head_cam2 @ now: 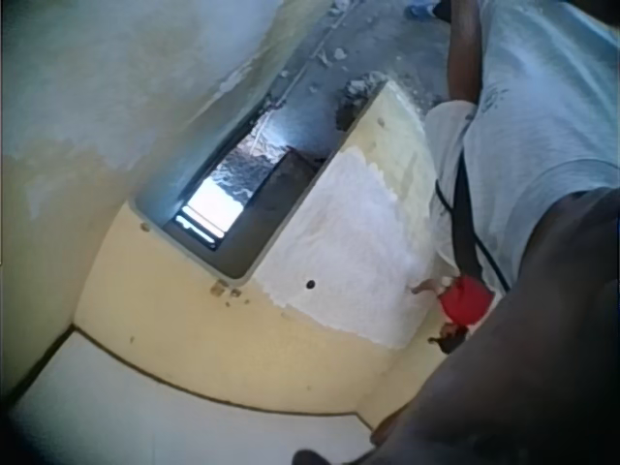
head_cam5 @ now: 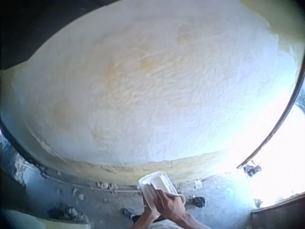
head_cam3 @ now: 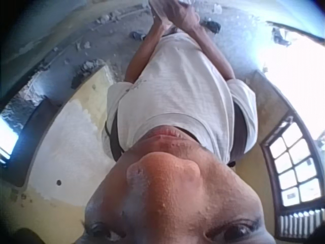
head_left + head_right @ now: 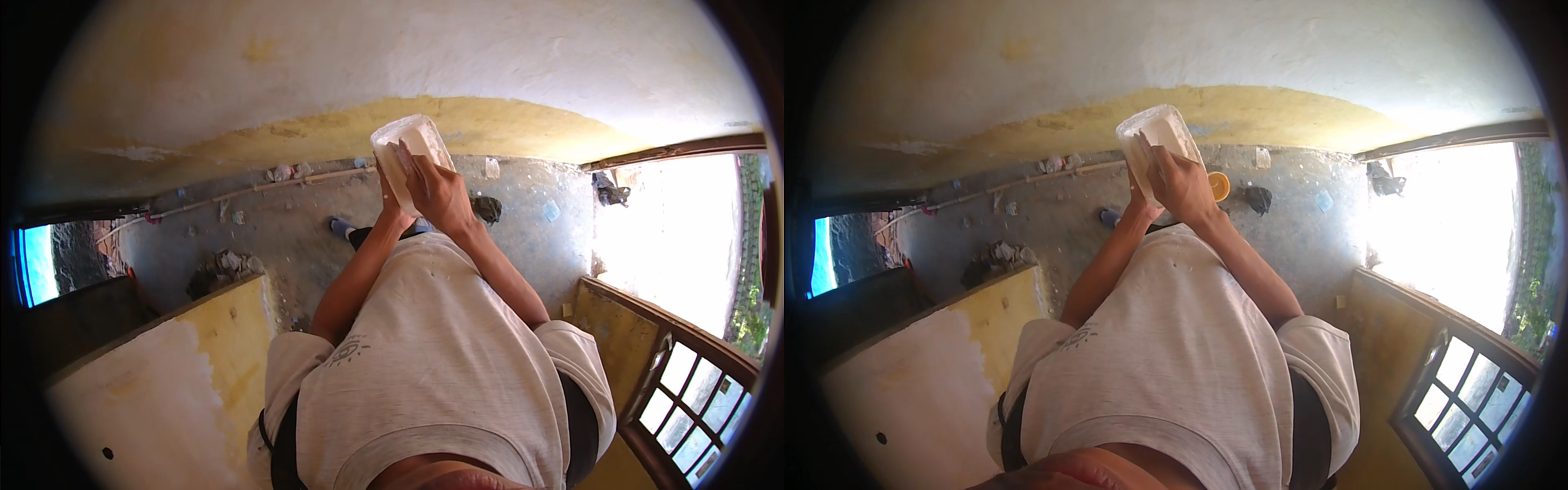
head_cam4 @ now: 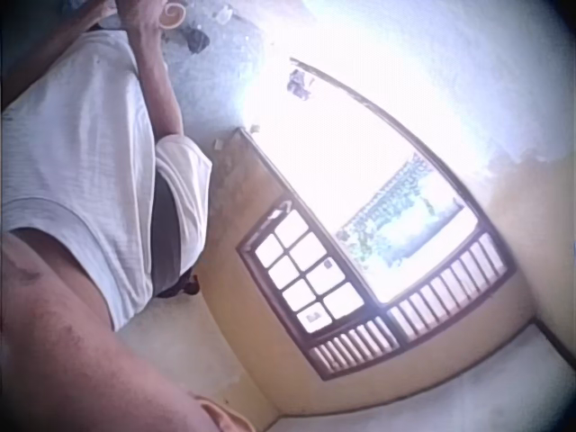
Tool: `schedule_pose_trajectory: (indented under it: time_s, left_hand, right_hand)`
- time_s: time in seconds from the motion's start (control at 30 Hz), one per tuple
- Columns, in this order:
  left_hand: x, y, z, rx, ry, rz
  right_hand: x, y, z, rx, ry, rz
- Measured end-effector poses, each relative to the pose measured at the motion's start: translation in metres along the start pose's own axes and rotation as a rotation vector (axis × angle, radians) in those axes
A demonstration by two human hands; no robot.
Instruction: The person patches a wall with putty using a scraper. They dip the scraper into a container held in their left hand and apply the material to damaged areas of the wall surface with their right hand.
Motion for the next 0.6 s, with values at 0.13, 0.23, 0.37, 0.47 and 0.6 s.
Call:
schedule_pose_trajectory:
  time_s: [0.13, 0.23, 0.37, 0.47, 0.6]
  left_hand:
    - [0.001, 0.008, -0.007, -0.065, -0.046, -0.064]
    - [0.001, 0.008, -0.01, -0.077, -0.056, -0.04]
    - [-0.003, 0.011, 0.002, -0.053, -0.023, -0.047]
    - [-0.009, 0.02, 0.01, -0.064, -0.011, -0.052]
    - [-0.013, 0.024, 0.004, -0.101, -0.021, -0.056]
  right_hand:
    - [-0.015, 0.02, 0.019, 0.043, 0.106, -0.088]
    - [-0.014, 0.019, 0.008, 0.09, 0.057, -0.057]
    - [-0.006, 0.017, -0.013, 0.023, -0.036, -0.049]
    - [-0.025, 0.015, 0.003, 0.019, 0.054, -0.088]
    - [-0.023, 0.017, -0.007, 0.094, 0.061, -0.086]
Point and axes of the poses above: each hand's wrist, its own x-axis away from the middle knuckle, its own z-axis out of the back of the hand, y = z × x, the point moved 10 cm from there along -x, towards the middle knuckle, and after that the axes turned 15 degrees about y, right-handed, at the moved point
